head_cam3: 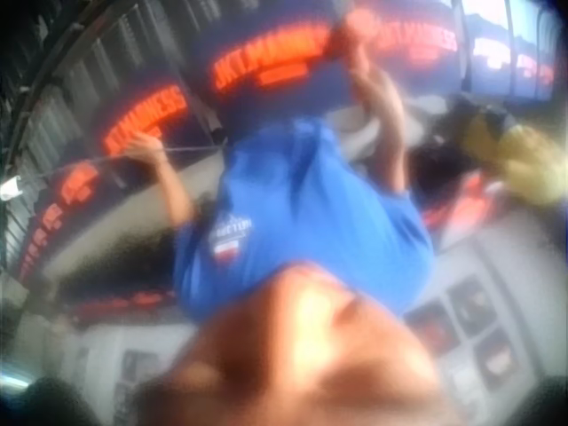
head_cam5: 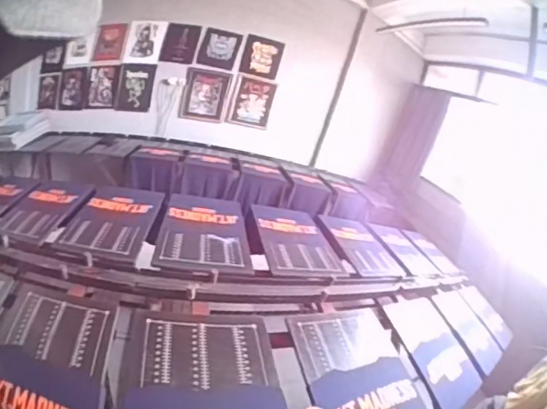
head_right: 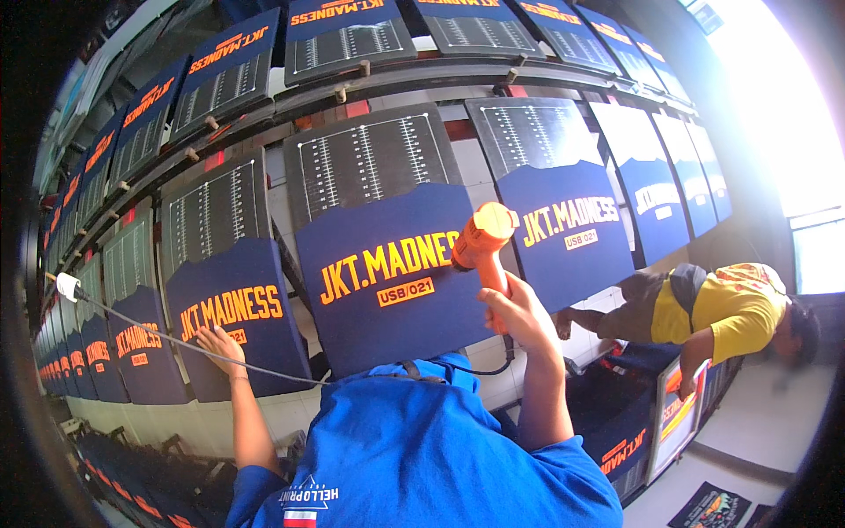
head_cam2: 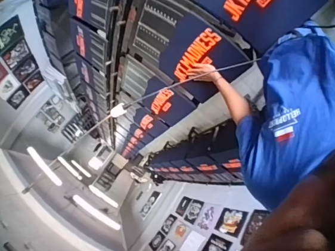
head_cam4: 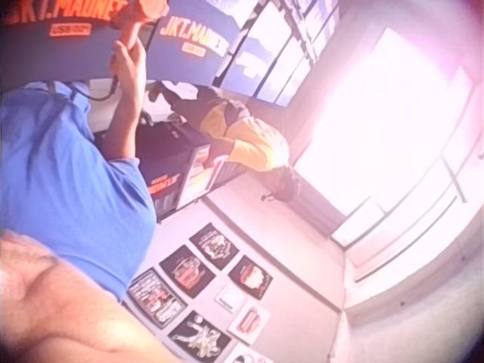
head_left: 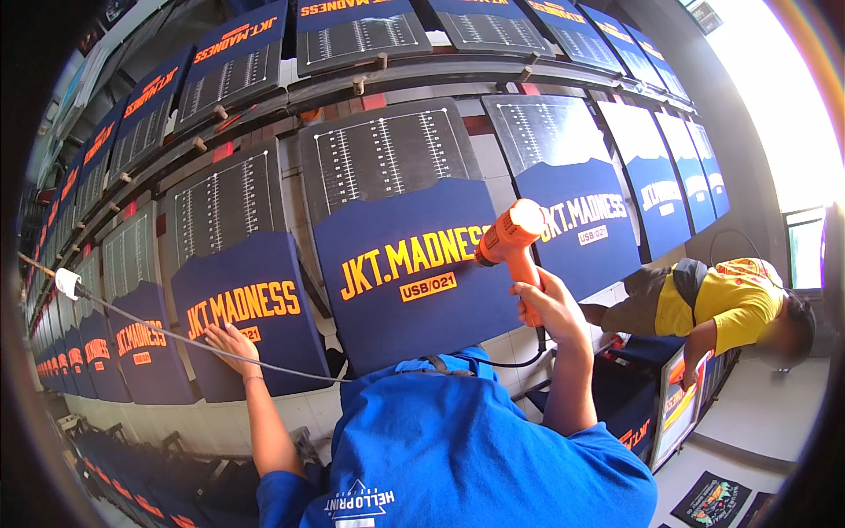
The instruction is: The person holds an orange heat gun to dry the ink on a series of blue t-shirts mounted on boards in a printing facility. The person moves along the rack, using their left hand to smooth the fabric and their right hand to apply heat.
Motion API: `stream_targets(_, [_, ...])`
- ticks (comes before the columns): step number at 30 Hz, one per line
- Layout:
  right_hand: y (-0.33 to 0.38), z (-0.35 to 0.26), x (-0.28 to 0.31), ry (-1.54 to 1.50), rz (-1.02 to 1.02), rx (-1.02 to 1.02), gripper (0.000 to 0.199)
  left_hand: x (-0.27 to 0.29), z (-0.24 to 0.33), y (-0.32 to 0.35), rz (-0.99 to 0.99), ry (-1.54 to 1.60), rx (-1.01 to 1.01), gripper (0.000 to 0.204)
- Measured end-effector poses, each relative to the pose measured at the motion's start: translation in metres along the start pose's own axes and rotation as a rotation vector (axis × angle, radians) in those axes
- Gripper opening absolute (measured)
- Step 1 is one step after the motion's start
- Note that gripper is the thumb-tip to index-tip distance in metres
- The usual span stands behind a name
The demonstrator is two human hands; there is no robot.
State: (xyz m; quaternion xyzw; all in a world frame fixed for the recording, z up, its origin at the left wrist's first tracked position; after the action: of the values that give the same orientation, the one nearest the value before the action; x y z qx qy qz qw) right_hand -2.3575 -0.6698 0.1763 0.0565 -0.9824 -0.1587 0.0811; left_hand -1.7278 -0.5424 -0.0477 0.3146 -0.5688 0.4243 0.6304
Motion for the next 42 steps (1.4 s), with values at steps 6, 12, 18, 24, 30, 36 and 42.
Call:
stream_targets(6, [-0.007, -0.003, -0.005, -0.011, -0.006, -0.028, 0.023, 0.003, 0.023, 0.01, -0.024, -0.016, -0.037, 0.064])
stream_targets(12, [-0.022, -0.007, -0.006, -0.026, 0.011, 0.022, 0.022, 0.002, 0.058, 0.056, 0.032, 0.021, -0.254, 0.061])
stream_targets(18, [-0.037, -0.009, -0.01, -0.005, -0.004, 0.056, 0.023, 0.004, 0.055, 0.033, -0.019, -0.025, -0.191, 0.061])
stream_targets(24, [-0.048, -0.007, -0.014, 0.015, 0.028, 0.118, 0.022, 0.005, 0.072, 0.038, -0.037, -0.007, -0.211, 0.061])
stream_targets(30, [-0.049, -0.007, -0.016, -0.016, 0.006, 0.082, 0.023, 0.013, 0.098, 0.073, -0.024, 0.035, -0.41, 0.06])
stream_targets(36, [-0.048, -0.017, -0.032, 0.018, -0.068, 0.101, 0.026, 0.021, 0.124, 0.096, -0.105, 0.011, -0.517, 0.061])
stream_targets(42, [-0.049, -0.021, -0.042, 0.071, -0.044, 0.105, 0.026, 0.021, 0.128, 0.106, -0.152, 0.016, -0.58, 0.06])
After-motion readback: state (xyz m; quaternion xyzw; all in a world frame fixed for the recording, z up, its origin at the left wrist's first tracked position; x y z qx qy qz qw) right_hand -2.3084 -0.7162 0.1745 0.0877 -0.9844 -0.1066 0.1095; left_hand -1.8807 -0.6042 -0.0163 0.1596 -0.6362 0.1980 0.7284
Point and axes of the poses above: each hand's wrist, its own y-axis away from the middle knuckle, its own x-axis out of the back of the hand, z = x × y, the point moved 5 cm from there along -y, towards the middle knuckle, and after that the axes turned 13 degrees about x, right-handed, at the moved point
